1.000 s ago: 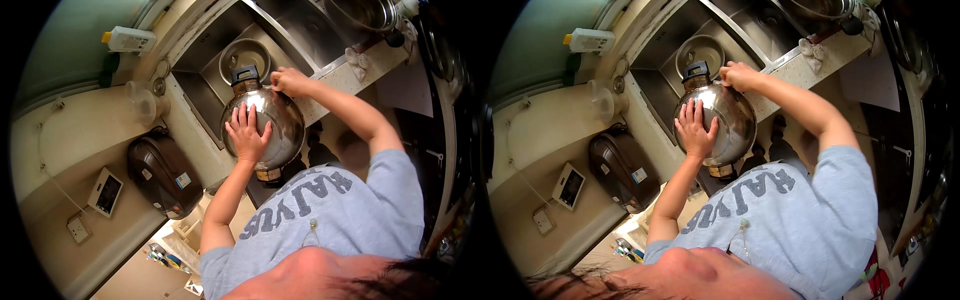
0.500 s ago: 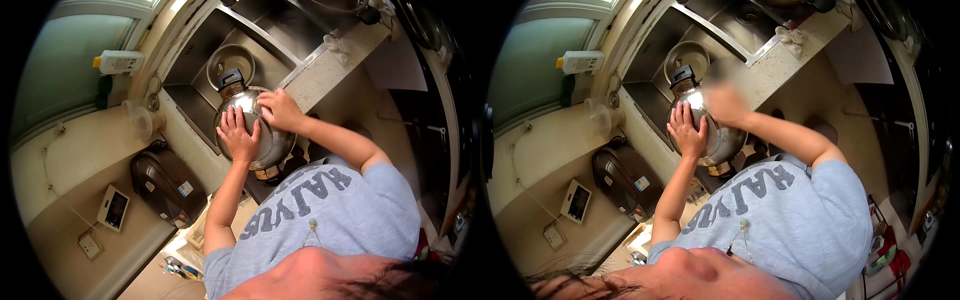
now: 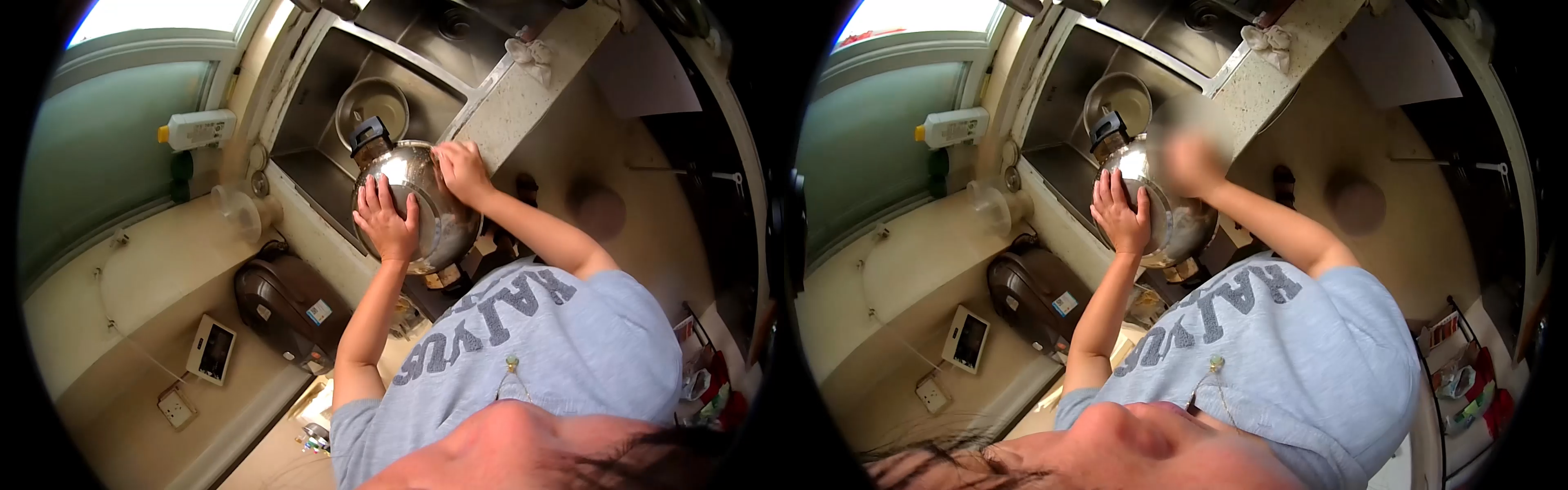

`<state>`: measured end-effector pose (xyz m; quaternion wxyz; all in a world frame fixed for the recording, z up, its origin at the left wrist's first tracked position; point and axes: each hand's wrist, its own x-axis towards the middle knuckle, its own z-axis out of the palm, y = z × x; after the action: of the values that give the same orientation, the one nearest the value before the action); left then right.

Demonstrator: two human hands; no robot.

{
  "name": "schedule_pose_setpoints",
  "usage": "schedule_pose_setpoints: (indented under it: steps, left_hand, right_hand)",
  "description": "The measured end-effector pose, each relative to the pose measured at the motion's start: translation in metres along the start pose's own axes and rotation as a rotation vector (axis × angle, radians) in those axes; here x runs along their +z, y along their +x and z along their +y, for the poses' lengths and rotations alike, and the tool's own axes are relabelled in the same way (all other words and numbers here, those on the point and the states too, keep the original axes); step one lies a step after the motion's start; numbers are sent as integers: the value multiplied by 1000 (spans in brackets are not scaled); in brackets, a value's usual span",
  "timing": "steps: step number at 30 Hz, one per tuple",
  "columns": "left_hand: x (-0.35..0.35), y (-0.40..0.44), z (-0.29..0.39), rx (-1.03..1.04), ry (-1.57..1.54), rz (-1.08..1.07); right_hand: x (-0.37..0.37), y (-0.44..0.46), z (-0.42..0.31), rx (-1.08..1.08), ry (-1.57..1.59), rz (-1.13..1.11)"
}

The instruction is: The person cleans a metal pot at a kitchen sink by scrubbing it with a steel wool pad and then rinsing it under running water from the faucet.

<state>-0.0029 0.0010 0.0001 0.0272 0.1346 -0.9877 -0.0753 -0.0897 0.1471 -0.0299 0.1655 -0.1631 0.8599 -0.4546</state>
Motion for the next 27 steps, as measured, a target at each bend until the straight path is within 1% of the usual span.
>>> schedule_pose_setpoints:
  steps: [1, 3, 4, 5, 6, 7, 9, 11, 12, 14, 15, 16, 18, 20, 21, 22, 23, 24, 25, 26, 27]
  left_hand:
    - [3, 0, -2, 10, 18, 12]
    - [7, 6, -3, 27, -8, 35]
    - [4, -2, -3, 25, -17, 32]
    - [1, -3, 3, 1, 29, 25]
    - [2, -5, 4, -3, 30, 32]
    - [2, -4, 4, -8, 28, 22]
    - [0, -2, 2, 0, 30, 14]
    - [3, 0, -1, 17, 45, 29]
    - [6, -2, -2, 9, 67, 27]
    - [3, -3, 0, 39, 25, 52]
    - [4, -8, 0, 16, 40, 33]
    - [5, -4, 1, 5, 49, 35]
    - [3, -2, 0, 10, 43, 17]
    - [5, 2, 1, 20, 36, 26]
    - [5, 2, 2, 12, 49, 26]
    - [3, -1, 2, -2, 70, 14]
    - [1, -3, 0, 46, 28, 31]
    - [4, -4, 0, 26, 41, 31]
    - [2, -6, 0, 17, 42, 23]
    - [2, -2, 2, 17, 41, 29]
    - [2, -1, 2, 16, 46, 26]
  right_hand:
    - [7, -11, 0, -120, 59, 226]
    - [15, -23, -4, -259, 75, 374]
    - [14, -19, -10, -291, 101, 259]
    - [21, -8, -9, -266, 76, 204]
    - [26, 12, -2, -259, 44, 163]
    - [25, 28, 5, -160, 64, 136]
    - [20, 16, 9, -125, -52, 98]
    - [14, -12, -5, -93, -22, 321]
    - [17, -18, -11, -245, 9, 448]
    - [32, -9, -16, -294, 39, 283]
    - [32, 8, -13, -261, 61, 206]
    - [38, 24, -5, -284, 89, 292]
    - [35, 24, 11, -140, 160, 240]
    - [24, -6, -7, -41, -13, 264]
    - [26, -14, -12, -142, 51, 390]
    - [31, -16, -20, -168, 60, 307]
    - [34, -7, -22, -229, 25, 254]
    - [34, 8, -21, -290, -1, 202]
    - [39, 28, -10, -337, 4, 244]
    - [37, 40, -1, -237, 18, 222]
    - [41, 34, 12, -108, 32, 259]
